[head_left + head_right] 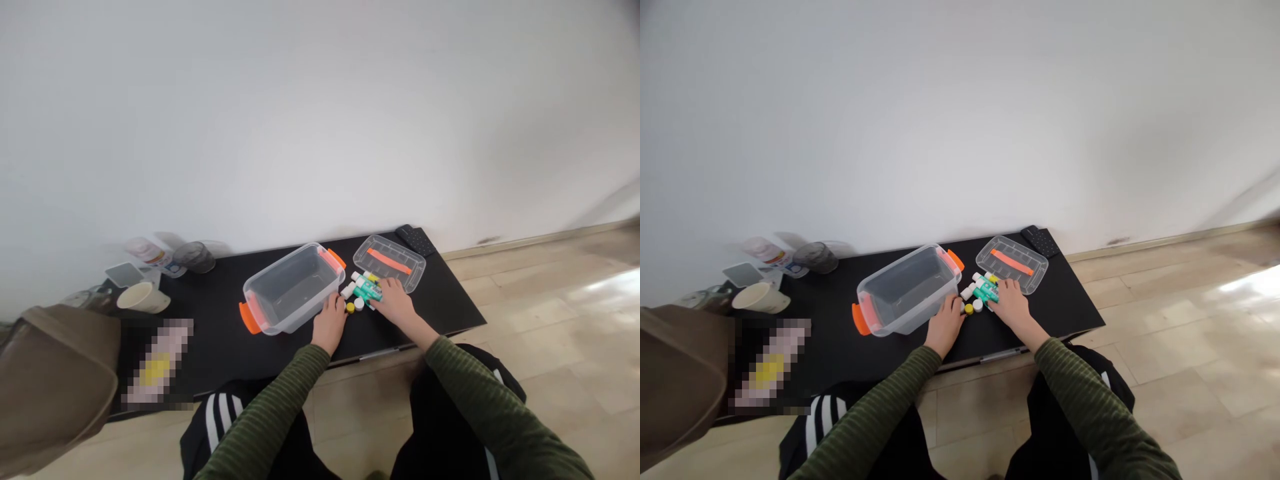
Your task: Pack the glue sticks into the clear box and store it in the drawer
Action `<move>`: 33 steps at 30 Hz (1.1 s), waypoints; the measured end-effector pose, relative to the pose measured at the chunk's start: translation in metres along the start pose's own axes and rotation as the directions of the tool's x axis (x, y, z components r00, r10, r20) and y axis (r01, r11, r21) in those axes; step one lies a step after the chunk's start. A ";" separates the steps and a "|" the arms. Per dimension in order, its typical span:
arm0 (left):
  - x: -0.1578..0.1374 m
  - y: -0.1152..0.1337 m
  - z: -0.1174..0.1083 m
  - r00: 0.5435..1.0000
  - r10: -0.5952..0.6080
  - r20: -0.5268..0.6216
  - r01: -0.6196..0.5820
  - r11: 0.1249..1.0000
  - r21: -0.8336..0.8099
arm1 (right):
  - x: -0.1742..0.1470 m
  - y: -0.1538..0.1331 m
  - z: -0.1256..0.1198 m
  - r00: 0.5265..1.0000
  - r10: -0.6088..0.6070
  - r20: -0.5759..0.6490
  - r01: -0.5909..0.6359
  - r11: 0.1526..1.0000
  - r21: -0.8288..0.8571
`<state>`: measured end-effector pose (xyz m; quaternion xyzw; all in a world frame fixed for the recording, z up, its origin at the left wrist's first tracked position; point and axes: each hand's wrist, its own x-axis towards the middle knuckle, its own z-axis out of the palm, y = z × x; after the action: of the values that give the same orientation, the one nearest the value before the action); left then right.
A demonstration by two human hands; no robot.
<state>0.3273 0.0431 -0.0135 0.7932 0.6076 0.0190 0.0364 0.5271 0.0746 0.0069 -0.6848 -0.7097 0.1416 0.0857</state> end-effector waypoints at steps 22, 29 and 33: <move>-0.030 0.004 -0.019 0.999 -0.031 0.026 0.035 0.987 -0.160 | -0.030 -0.015 -0.009 0.977 -0.209 0.047 0.208 0.978 0.031; -0.069 -0.010 -0.113 0.920 0.355 0.167 -0.201 0.792 -0.576 | -0.077 -0.032 -0.078 0.608 -0.761 0.227 0.628 0.636 0.448; -0.088 -0.008 -0.159 0.912 -0.002 -0.410 -0.368 0.440 -0.819 | -0.105 -0.048 -0.106 0.579 -0.735 -0.352 0.717 0.254 0.650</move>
<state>0.2851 -0.0338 0.1456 0.7026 0.4133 0.4760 0.3302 0.5199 -0.0217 0.1304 -0.1804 -0.8197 0.3672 0.4009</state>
